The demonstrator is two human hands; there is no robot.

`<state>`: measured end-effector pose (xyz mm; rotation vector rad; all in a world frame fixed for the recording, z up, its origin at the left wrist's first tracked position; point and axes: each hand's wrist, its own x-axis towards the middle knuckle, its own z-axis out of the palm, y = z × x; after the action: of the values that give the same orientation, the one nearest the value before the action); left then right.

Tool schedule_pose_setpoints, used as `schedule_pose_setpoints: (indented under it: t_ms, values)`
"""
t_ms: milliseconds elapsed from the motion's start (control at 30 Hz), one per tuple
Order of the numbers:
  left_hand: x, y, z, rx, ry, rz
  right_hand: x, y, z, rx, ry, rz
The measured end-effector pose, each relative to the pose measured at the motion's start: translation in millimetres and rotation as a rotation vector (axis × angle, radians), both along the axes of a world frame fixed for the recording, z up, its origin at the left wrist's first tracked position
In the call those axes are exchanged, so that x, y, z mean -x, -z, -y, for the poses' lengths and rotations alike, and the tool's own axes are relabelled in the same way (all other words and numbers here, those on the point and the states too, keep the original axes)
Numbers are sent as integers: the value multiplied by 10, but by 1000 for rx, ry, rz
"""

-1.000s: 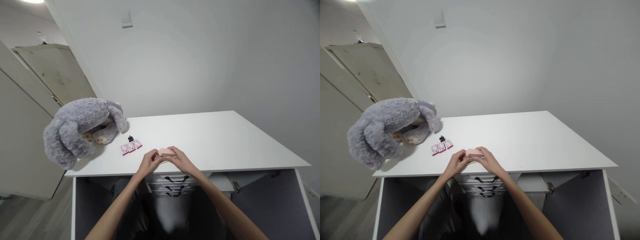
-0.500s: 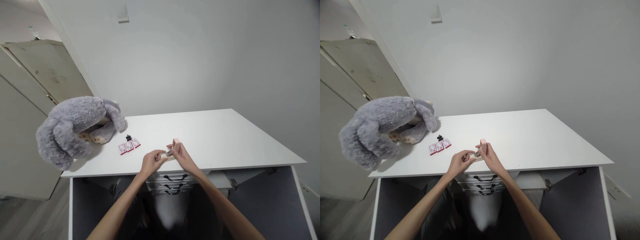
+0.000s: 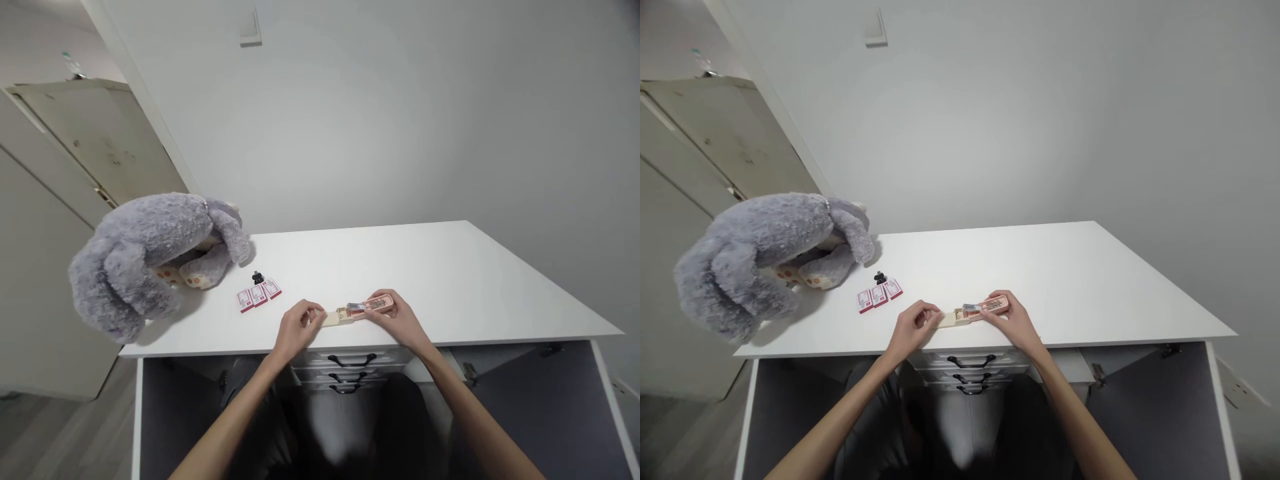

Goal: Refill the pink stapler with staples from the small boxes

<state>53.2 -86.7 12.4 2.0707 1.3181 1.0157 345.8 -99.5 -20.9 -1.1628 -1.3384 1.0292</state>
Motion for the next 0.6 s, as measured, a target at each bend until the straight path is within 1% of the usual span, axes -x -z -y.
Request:
schedule_pose_setpoints:
  t_ms: [100, 167, 200, 267, 333, 400, 500, 600]
  values:
    - [229, -39, -132, -201, -163, -97, 13, -20, 20, 1, 32, 136]
    - [432, -70, -253, -303, -300, -258, 27, -23, 25, -9, 58, 202]
    - [535, -83, -310, -324, -350, -344, 36, -21, 24, -19, 66, 218]
    - [717, -96, -390, -327, -367, -507, 53, -7, 19, -39, 76, 227]
    - [843, -91, -409, -322, -308, -629, 68, 14, 7, -58, 95, 235]
    - [910, -73, -381, -326, -221, -691, 80, 37, -12, -74, 121, 252]
    - [946, -42, -326, -320, -75, -679, 89, 60, -42, -92, 141, 276]
    - [973, -35, -314, -254, 38, -593, 102, 44, -31, -131, 190, 297]
